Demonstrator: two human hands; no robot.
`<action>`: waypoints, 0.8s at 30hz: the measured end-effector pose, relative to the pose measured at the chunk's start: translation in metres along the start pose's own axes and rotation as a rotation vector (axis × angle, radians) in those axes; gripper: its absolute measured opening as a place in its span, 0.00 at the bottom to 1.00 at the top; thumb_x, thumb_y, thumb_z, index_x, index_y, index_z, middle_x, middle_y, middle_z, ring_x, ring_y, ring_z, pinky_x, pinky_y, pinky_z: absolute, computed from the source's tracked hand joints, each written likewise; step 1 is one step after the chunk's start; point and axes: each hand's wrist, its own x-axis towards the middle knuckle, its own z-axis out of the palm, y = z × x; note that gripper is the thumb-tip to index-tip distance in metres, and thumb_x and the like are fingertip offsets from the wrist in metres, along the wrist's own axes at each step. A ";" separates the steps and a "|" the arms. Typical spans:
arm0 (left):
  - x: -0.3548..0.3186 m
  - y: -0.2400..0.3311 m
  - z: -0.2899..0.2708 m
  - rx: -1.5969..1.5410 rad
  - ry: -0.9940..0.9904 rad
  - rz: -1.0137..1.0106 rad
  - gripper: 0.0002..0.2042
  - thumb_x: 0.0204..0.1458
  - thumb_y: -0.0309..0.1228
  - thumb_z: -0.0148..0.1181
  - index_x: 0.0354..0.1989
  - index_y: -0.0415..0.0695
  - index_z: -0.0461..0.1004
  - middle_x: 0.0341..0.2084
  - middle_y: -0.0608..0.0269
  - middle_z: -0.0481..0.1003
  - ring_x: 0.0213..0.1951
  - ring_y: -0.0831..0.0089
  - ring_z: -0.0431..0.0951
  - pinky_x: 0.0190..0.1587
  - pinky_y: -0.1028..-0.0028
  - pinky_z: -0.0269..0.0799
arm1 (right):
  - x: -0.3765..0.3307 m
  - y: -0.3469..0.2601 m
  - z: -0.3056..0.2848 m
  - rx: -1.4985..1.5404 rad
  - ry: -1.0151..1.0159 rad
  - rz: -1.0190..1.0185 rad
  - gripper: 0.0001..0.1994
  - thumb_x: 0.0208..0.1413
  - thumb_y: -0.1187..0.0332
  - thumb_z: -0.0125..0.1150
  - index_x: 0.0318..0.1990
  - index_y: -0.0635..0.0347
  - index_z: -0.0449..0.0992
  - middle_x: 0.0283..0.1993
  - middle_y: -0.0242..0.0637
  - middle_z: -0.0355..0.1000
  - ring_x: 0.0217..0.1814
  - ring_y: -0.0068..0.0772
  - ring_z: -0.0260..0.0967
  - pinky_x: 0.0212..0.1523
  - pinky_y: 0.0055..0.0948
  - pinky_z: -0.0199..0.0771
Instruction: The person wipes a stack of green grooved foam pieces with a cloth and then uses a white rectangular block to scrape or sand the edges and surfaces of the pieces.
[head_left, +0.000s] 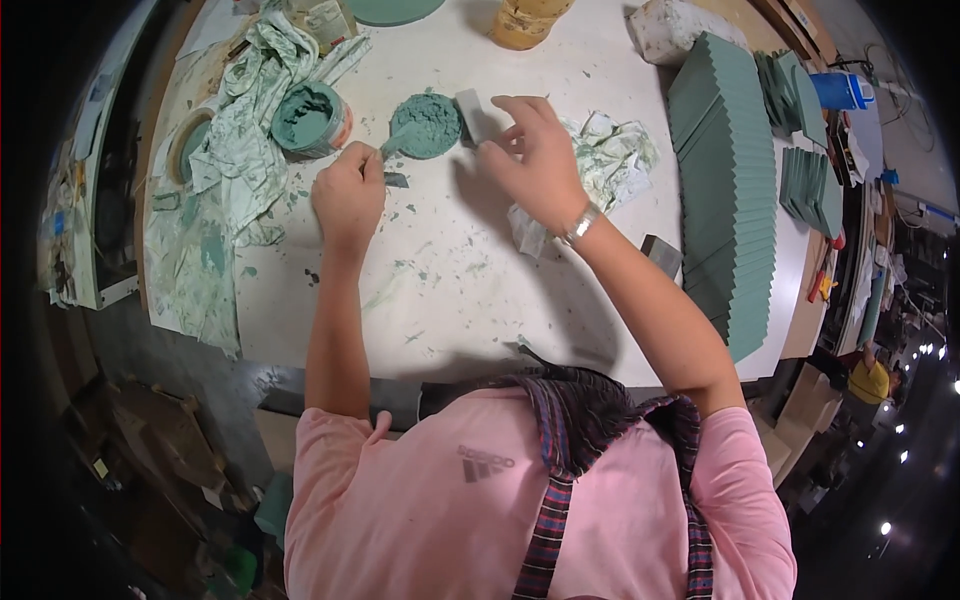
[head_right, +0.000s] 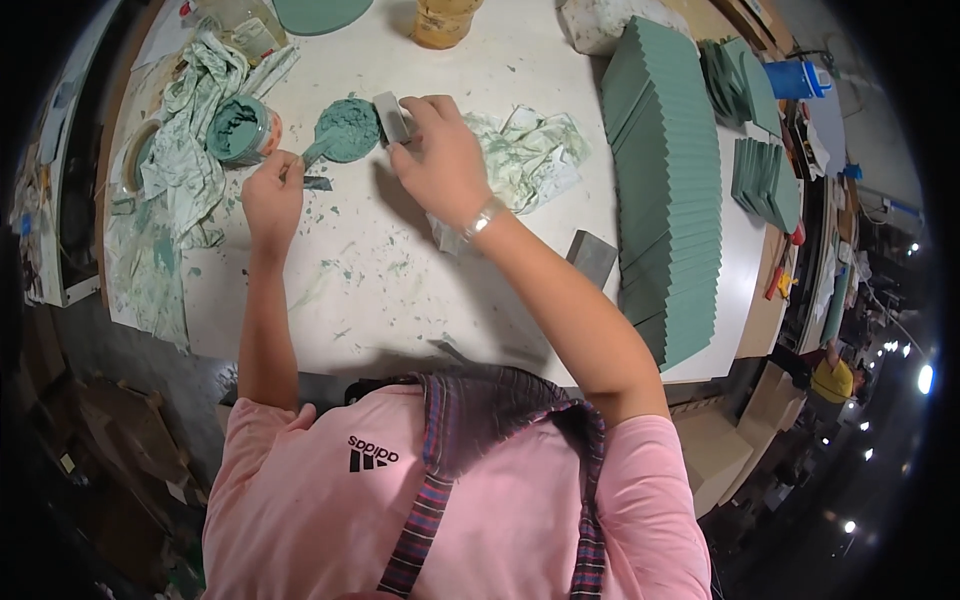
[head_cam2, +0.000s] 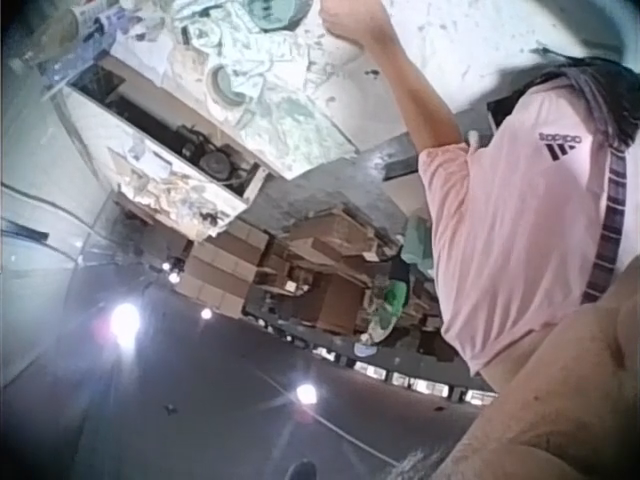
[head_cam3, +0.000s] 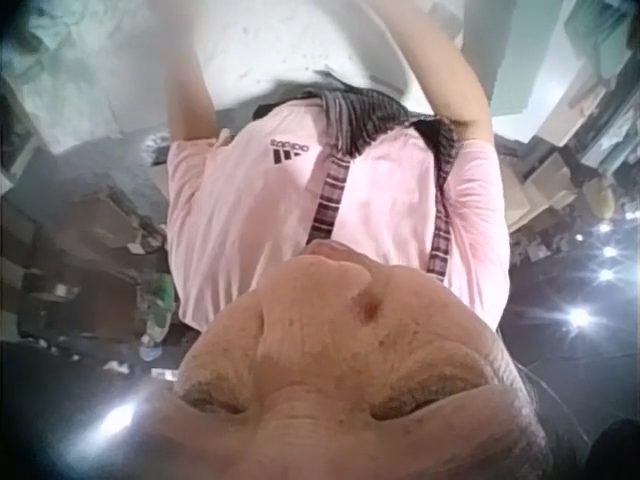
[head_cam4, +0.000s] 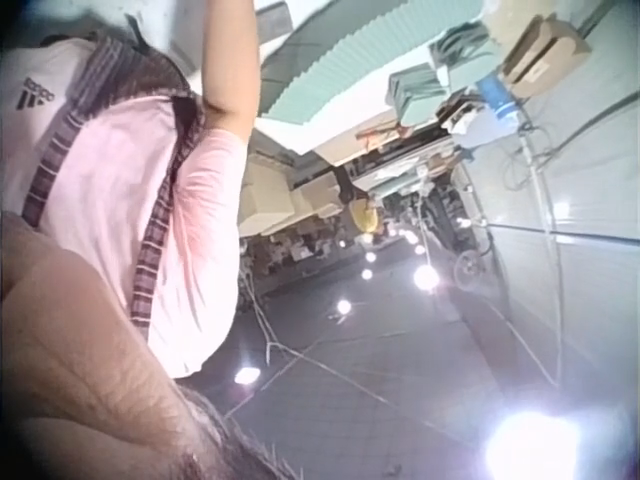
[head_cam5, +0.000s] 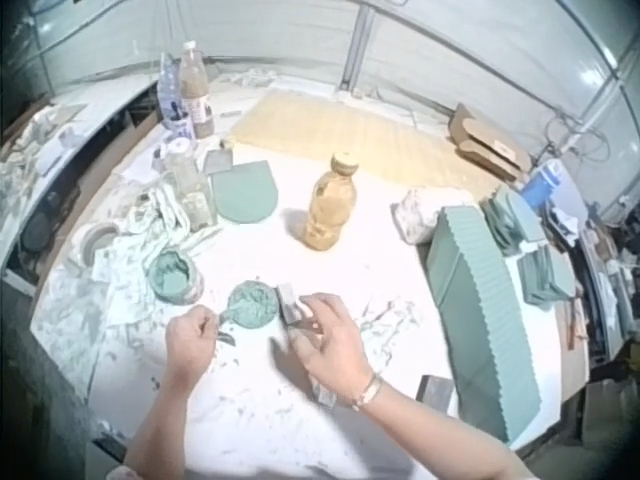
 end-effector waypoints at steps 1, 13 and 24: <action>-0.001 0.006 -0.002 -0.061 0.000 -0.018 0.07 0.56 0.34 0.56 0.31 0.44 0.76 0.18 0.53 0.74 0.23 0.53 0.74 0.29 0.60 0.68 | -0.009 -0.005 -0.009 0.094 0.018 -0.052 0.22 0.48 0.69 0.62 0.53 0.64 0.71 0.51 0.46 0.68 0.45 0.46 0.72 0.47 0.36 0.74; 0.005 0.008 0.000 0.061 -0.084 -0.062 0.09 0.55 0.36 0.58 0.30 0.44 0.77 0.19 0.52 0.75 0.25 0.49 0.75 0.31 0.58 0.68 | -0.192 0.045 -0.162 -0.109 0.497 0.142 0.15 0.54 0.82 0.55 0.50 0.65 0.73 0.57 0.40 0.66 0.52 0.32 0.69 0.52 0.30 0.73; 0.010 0.004 -0.005 0.035 -0.048 -0.054 0.11 0.55 0.39 0.57 0.30 0.44 0.78 0.23 0.51 0.77 0.31 0.49 0.77 0.35 0.56 0.69 | -0.306 0.056 -0.154 -0.276 0.377 0.224 0.16 0.48 0.81 0.59 0.47 0.66 0.74 0.54 0.44 0.68 0.51 0.35 0.70 0.49 0.29 0.74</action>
